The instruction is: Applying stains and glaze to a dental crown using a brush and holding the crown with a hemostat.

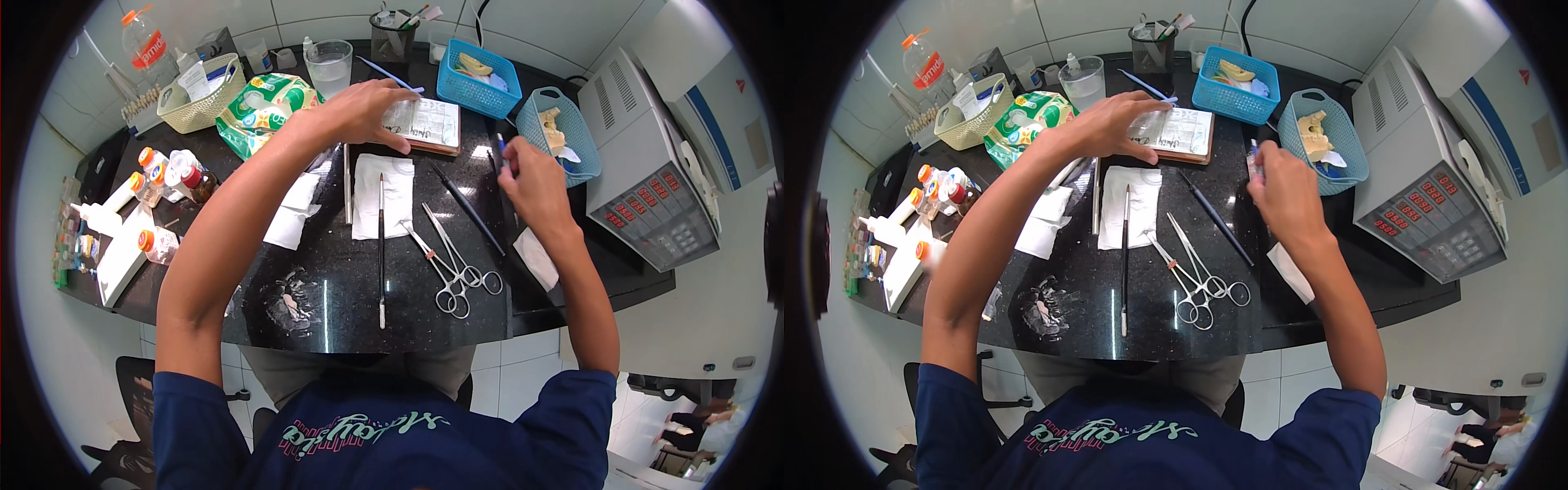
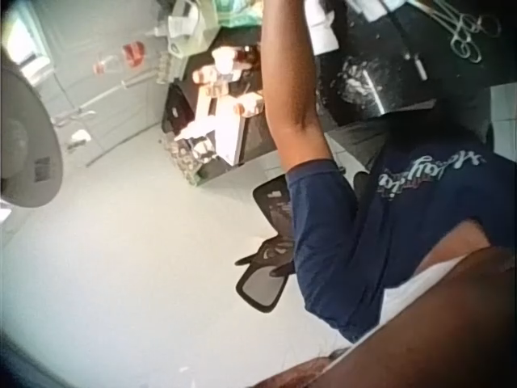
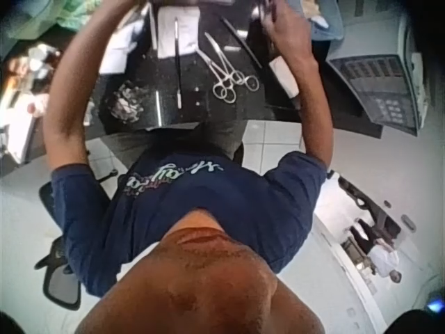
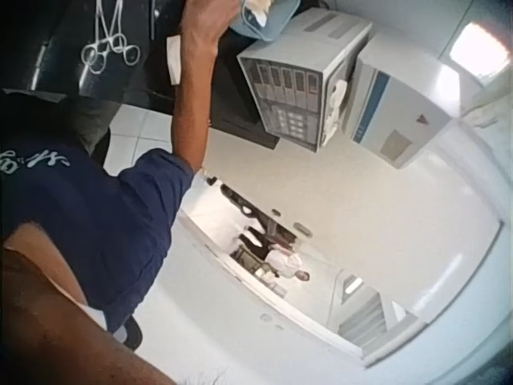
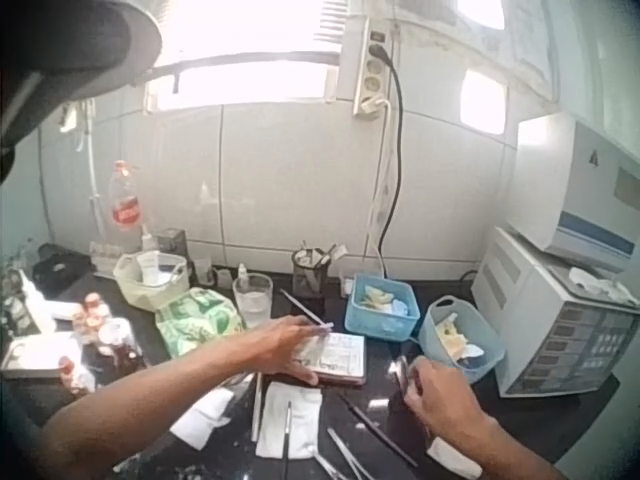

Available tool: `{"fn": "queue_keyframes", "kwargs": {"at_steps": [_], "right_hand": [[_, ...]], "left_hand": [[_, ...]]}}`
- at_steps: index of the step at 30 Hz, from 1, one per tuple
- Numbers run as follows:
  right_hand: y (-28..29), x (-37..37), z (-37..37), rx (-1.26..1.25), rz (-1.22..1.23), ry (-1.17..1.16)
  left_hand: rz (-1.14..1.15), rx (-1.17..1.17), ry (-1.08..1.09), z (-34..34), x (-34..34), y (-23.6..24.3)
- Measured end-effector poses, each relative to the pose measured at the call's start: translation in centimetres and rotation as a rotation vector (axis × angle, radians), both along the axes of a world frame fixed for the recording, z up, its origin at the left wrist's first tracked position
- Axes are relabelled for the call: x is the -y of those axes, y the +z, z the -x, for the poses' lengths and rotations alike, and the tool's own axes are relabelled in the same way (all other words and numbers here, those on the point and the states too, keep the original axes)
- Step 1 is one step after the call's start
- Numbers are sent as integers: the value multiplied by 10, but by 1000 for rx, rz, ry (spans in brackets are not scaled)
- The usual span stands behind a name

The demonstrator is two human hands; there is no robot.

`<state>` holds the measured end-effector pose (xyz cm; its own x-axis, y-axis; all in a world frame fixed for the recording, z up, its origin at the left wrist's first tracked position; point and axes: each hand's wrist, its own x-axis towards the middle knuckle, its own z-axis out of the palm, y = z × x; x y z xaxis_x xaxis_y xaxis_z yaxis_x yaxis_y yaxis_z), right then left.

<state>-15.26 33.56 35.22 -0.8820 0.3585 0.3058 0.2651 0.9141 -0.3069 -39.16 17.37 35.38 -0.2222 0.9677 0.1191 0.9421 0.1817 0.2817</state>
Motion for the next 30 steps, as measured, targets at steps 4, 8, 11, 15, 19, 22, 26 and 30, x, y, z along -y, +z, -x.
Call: {"fn": "queue_keyframes", "kwargs": {"at_steps": [4,8,11,15,19,22,26,30], "right_hand": [[-10,-12,-15,59,-48,-55],[-15,-12,-18,115,-56,-67],[-7,3,-21,19,-93,-71],[9,46,-20,-24,143,41],[0,59,-18,3,60,195],[6,60,-24,57,17,159],[20,54,-45,11,32,89],[30,45,-66,-87,107,-4]], "left_hand": [[25,1,27,-2,1,1],[16,8,-2,1,0,-1],[27,25,-14,-2,-1,4],[57,0,-11,1,0,2],[89,-24,-13,-1,-1,7],[83,-37,1,-8,-3,6],[72,-24,-6,-13,5,4],[72,19,-25,-24,7,6]]}}
